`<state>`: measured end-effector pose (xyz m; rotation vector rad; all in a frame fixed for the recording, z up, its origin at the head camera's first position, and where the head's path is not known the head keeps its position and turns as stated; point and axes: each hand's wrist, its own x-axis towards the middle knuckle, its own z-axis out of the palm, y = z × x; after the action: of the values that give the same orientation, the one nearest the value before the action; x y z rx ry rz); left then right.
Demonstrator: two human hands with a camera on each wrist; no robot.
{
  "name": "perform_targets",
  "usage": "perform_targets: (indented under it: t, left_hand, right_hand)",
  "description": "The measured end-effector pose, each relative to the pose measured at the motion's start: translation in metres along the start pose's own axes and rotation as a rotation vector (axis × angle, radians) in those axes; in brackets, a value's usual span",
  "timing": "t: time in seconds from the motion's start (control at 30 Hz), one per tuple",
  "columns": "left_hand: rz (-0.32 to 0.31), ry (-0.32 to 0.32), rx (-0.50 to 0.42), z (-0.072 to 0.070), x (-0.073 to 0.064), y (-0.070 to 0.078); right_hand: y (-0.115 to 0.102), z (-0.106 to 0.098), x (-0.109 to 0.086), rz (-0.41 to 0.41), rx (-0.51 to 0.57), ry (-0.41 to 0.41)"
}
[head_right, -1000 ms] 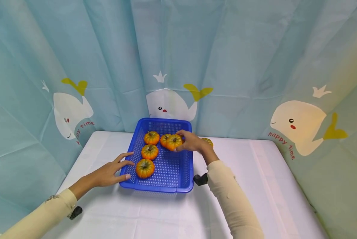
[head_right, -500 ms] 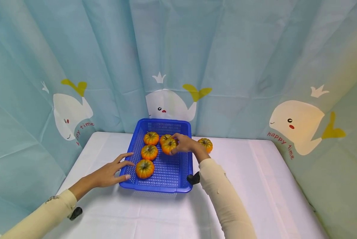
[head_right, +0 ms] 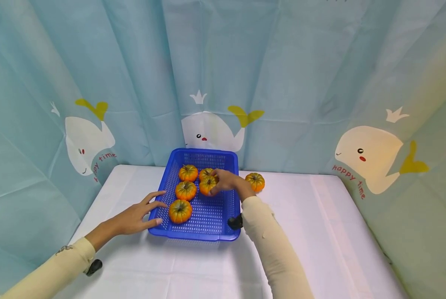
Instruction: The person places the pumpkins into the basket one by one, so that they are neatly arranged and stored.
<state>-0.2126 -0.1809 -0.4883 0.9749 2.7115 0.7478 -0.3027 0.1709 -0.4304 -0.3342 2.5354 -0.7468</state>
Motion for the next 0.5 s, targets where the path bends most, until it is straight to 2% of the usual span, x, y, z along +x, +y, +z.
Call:
perform_targets:
  t: [0.13,0.33,0.5]
  left_hand:
    - [0.002,0.002,-0.005,-0.001,0.000,0.001]
    - [-0.005,-0.002,-0.006,0.000,0.000,0.000]
    - [-0.009,-0.003,-0.008,0.000,0.000,0.000]
  right_hand:
    - [-0.003,0.005,0.004,0.039,0.014,-0.037]
    - [-0.005,0.012,0.009,0.018,-0.072,-0.048]
    - [-0.007,0.015,0.012,0.048,-0.082,-0.062]
